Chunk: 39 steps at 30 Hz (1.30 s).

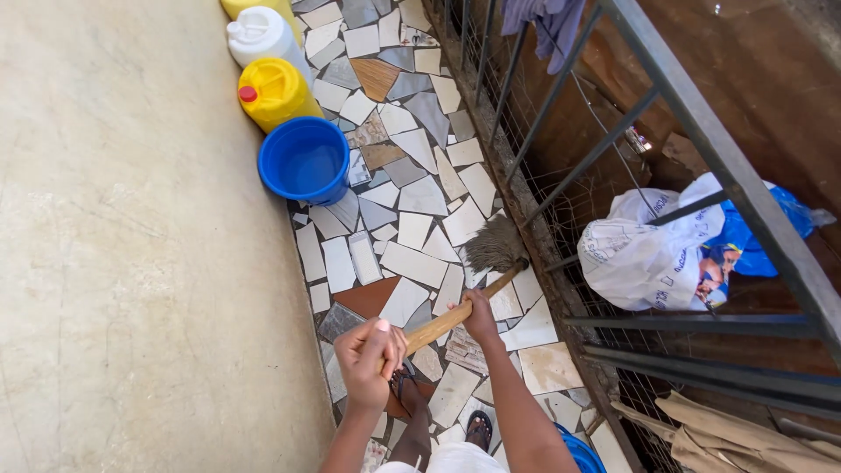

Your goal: Mopping a mosaic-tiled walkway with a long-handled mop and water from buckets.

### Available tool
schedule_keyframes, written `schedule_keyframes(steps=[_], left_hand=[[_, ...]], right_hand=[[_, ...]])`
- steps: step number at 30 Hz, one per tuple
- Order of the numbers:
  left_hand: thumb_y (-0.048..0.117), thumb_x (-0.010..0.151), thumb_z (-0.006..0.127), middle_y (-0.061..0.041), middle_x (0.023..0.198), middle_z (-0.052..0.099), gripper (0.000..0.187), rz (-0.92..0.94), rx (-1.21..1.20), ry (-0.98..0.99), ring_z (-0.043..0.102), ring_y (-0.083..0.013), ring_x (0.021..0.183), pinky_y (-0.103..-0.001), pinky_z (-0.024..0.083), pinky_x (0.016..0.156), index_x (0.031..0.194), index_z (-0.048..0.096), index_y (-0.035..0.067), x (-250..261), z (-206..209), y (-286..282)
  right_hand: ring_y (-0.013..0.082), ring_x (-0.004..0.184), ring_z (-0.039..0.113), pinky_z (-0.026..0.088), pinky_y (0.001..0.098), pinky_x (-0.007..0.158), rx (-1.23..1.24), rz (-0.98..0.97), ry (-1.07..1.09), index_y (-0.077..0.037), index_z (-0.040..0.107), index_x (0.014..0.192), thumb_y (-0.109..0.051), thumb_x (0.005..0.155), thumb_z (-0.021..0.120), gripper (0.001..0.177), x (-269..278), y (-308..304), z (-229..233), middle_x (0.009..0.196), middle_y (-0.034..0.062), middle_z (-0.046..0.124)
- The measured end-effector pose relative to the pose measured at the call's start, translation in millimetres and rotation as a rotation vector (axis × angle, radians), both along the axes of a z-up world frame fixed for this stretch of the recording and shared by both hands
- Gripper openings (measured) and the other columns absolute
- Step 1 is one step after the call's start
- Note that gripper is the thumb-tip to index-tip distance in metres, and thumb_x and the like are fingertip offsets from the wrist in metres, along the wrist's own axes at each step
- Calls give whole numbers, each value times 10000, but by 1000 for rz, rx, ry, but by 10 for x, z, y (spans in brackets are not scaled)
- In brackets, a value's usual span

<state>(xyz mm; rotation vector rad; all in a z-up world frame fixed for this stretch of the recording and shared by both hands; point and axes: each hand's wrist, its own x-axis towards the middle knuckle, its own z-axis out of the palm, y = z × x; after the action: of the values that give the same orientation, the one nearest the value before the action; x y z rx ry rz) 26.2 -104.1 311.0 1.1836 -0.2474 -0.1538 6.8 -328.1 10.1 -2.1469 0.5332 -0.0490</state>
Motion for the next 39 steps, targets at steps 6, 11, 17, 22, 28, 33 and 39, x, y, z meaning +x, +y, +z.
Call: schedule_keyframes(steps=[6,11,17,22,28,33,39], left_hand=[[168,1031,464,20,431,366,487,-88,-189,-23,301,-91,353,-264,275,384,548,442,103,-7,366,497],[133,968,558,4,413,393,454,-242,239,-17,312,-121,317,-287,258,357,529,468,64,-375,1291,818],[131,968,545,-21,404,380,458,109,359,52,317,-126,328,-314,285,373,525,482,32,-858,1621,882],[157,1017,492,-56,441,361,470,509,344,16,323,-127,369,-331,328,429,568,452,25,-1171,1896,780],[135,985,481,-67,475,293,420,731,289,89,264,-125,408,-334,274,449,594,365,34,-1301,1782,741],[104,978,476,-19,457,265,457,625,92,-48,273,-111,350,-321,252,389,550,317,106,-1204,1166,785],[135,1014,479,-4,423,340,501,232,-170,-85,318,-115,330,-328,307,352,523,383,106,-1244,316,362]], right_hand=[[283,1047,510,476,380,939,222,-18,4,-104,503,1022,-222,846,835,394,-230,645,73,1094,120,500],[327,1348,393,340,404,1137,356,199,-214,-101,441,1226,-81,874,788,495,-295,1482,-151,1368,161,400],[331,1245,509,410,409,1068,423,468,-221,-93,493,1218,-63,807,804,516,-332,2173,292,1265,167,505],[342,1083,629,487,426,929,329,614,-146,-65,610,1042,-103,775,799,329,-700,2254,738,1066,146,657],[344,925,697,531,466,823,8,830,44,-109,706,867,-207,757,738,151,-777,1776,1046,918,130,725],[363,914,688,539,473,824,-134,605,-8,-114,719,824,-214,704,779,168,-923,1184,1010,924,139,716],[381,942,662,533,451,830,-120,174,-141,-41,690,856,5,687,782,197,-1555,234,207,924,165,705]])
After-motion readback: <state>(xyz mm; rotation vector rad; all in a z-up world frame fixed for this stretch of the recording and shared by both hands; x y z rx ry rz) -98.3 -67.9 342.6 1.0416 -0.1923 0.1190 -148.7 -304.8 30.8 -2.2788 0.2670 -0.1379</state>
